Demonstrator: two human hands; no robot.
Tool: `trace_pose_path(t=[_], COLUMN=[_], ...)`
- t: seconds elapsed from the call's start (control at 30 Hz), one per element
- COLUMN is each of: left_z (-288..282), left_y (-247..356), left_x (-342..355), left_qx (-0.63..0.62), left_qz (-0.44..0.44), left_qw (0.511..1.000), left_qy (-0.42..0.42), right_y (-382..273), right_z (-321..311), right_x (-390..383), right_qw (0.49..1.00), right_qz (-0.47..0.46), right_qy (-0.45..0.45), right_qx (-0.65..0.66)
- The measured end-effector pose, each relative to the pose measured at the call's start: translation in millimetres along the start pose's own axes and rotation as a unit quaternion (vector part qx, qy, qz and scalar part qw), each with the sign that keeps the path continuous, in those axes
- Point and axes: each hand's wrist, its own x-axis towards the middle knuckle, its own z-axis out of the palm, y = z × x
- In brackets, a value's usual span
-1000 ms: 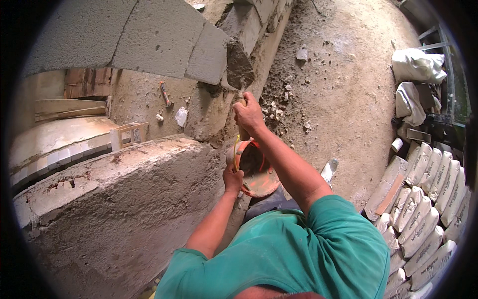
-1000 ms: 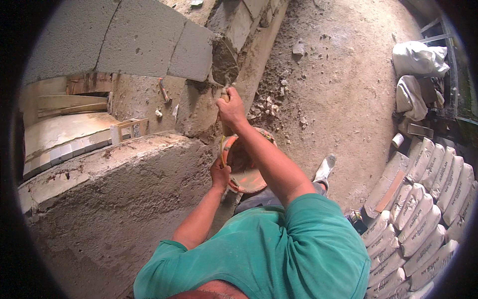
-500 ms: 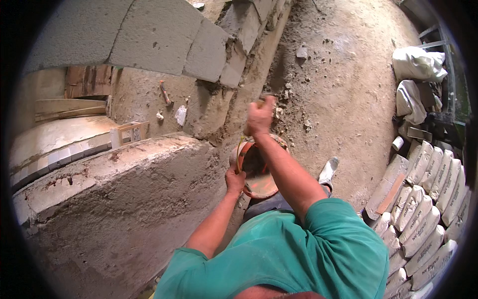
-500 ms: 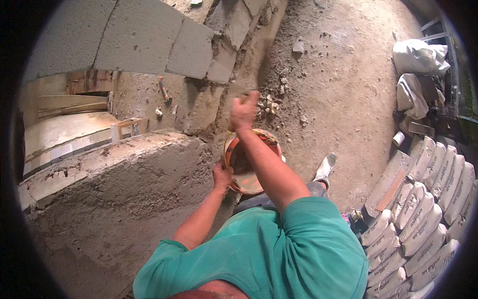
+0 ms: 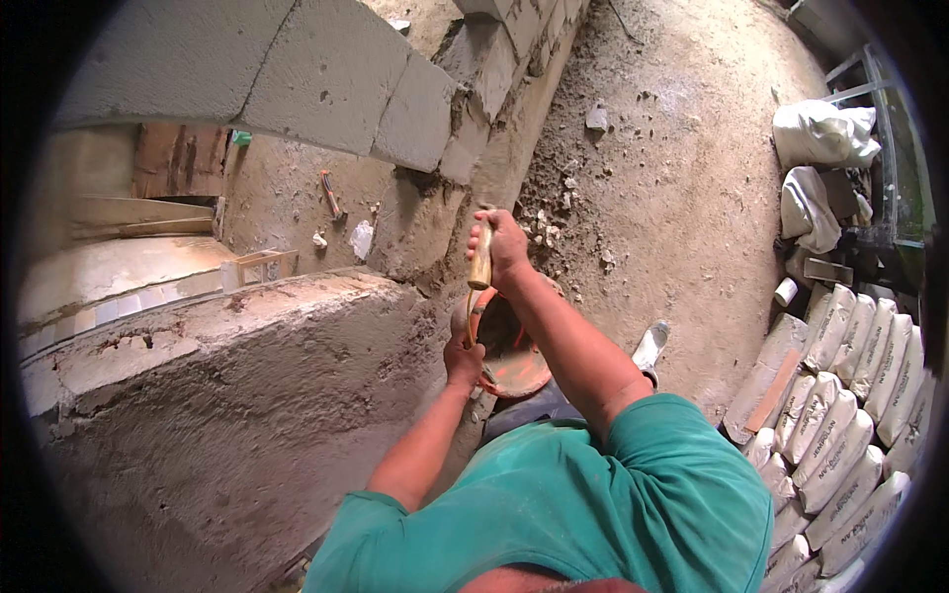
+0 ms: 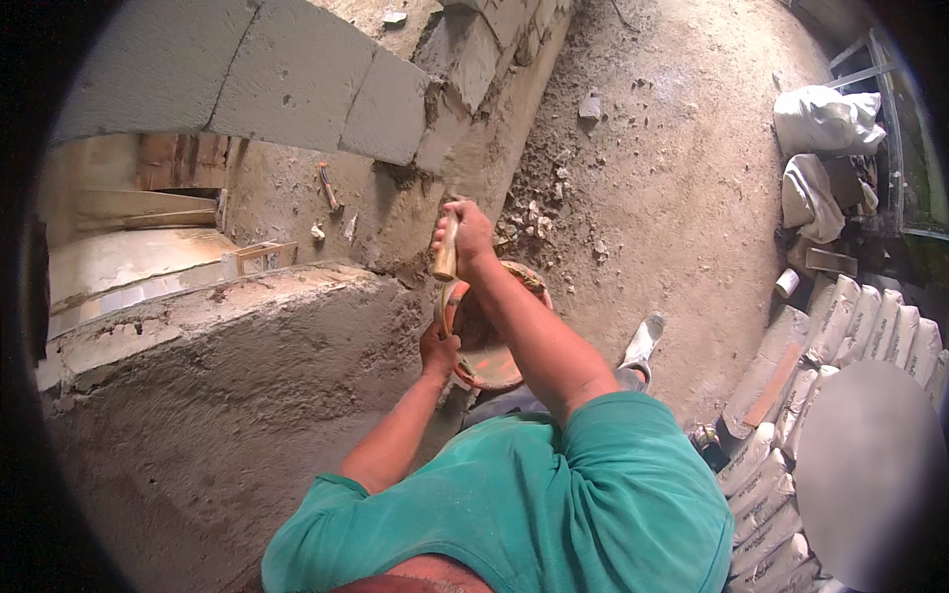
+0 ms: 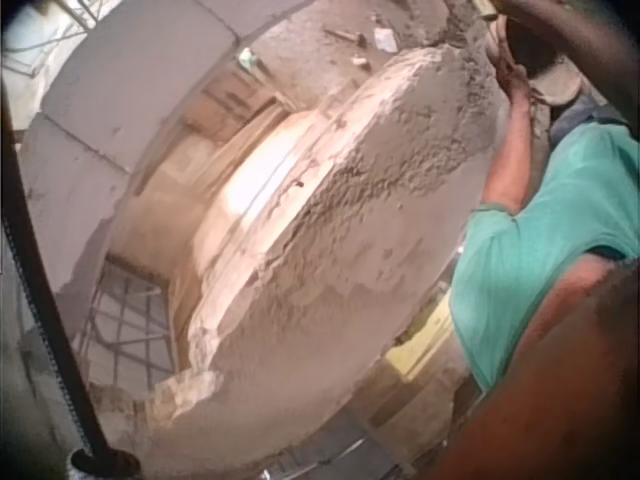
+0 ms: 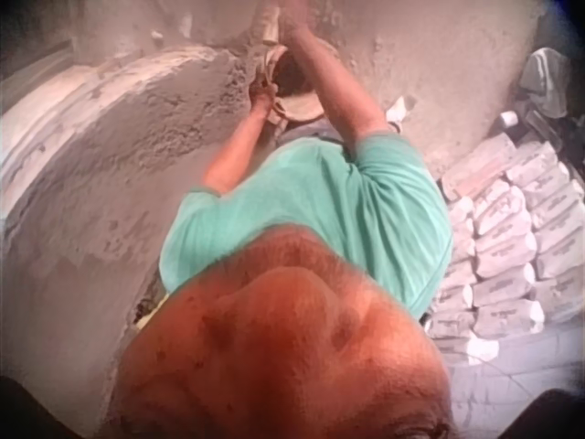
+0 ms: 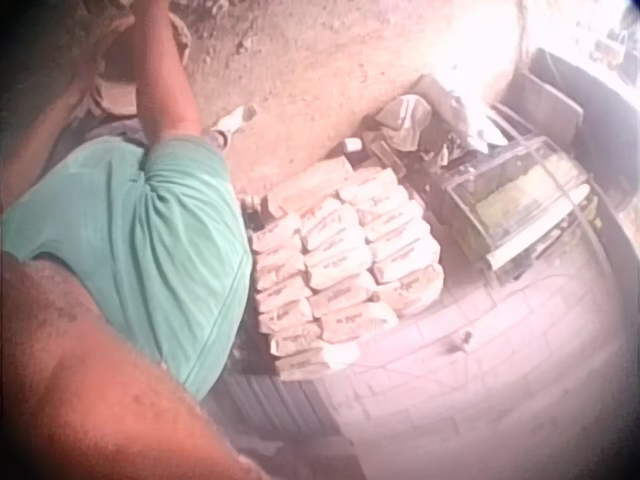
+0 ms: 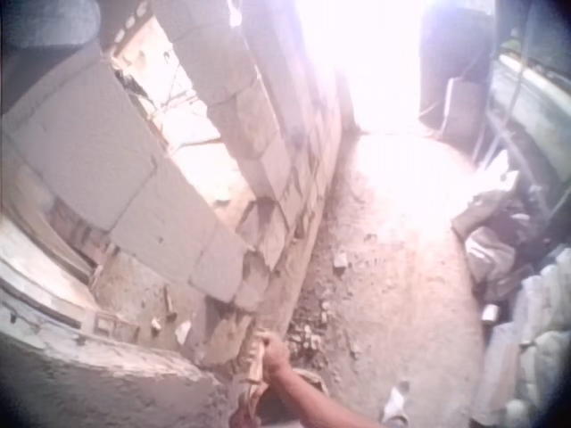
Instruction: The person scoops cement from a bucket with a trowel and applies it to the joints of a concrete block wall. They repeatedly smooth the cement into the gaps between the blocks.
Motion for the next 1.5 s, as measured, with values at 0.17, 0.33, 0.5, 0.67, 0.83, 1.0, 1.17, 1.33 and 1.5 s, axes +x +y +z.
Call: trace_pose_path(t=[0.17, 0.33, 0.5, 0.67, 0.83, 1.0, 1.17, 1.33, 1.5], left_z=[-7.7, -11.2, -2.1, 0.0, 16.0, 27.5, 24.8, 18.2, 7.1], left_y=[-5.5, -18.1, 32.6, 59.9, 58.8, 82.8, 100.8, 117.2, 123.5], left_x=[5.3, -0.8, -32.4, -77.9, -99.3, -125.3, -168.7, -190.8, -172.7], left_qx=[0.007, 0.148, 0.039, -0.016, -0.083, -0.114, -0.101, -0.172, -0.157], left_qz=[0.053, 0.252, 0.096, 0.128, 0.122, 0.179, 0.198, 0.19, 0.176], left_qw=[0.999, 0.952, 0.994, 0.978, 0.967, 0.944, 0.925, 0.914, 0.919], left_qy=[-0.003, 0.094, 0.031, 0.162, 0.209, 0.251, 0.309, 0.314, 0.316], right_y=[7.5, 7.7, -42.4, -101.6, -161.8, -179.9, -190.1, -188.8, -161.1], right_z=[63.2, 97.0, -7.0, -95.8, -182.3, -156.6, -149.3, -111.3, -62.8], right_x=[25.5, -35.2, -120.6, -235.6, -278.6, -323.8, -320.8, -342.7, -327.0], right_qw=[0.993, 0.978, 0.876, 0.769, 0.44, 0.315, 0.229, 0.194, 0.081], right_qz=[0.013, 0.021, -0.045, -0.052, -0.201, -0.178, -0.186, -0.169, -0.149], right_qy=[-0.112, -0.188, -0.221, -0.124, -0.149, -0.153, -0.204, -0.206, -0.201], right_qx=[0.017, -0.091, -0.427, -0.626, -0.862, -0.919, -0.933, -0.944, -0.965])
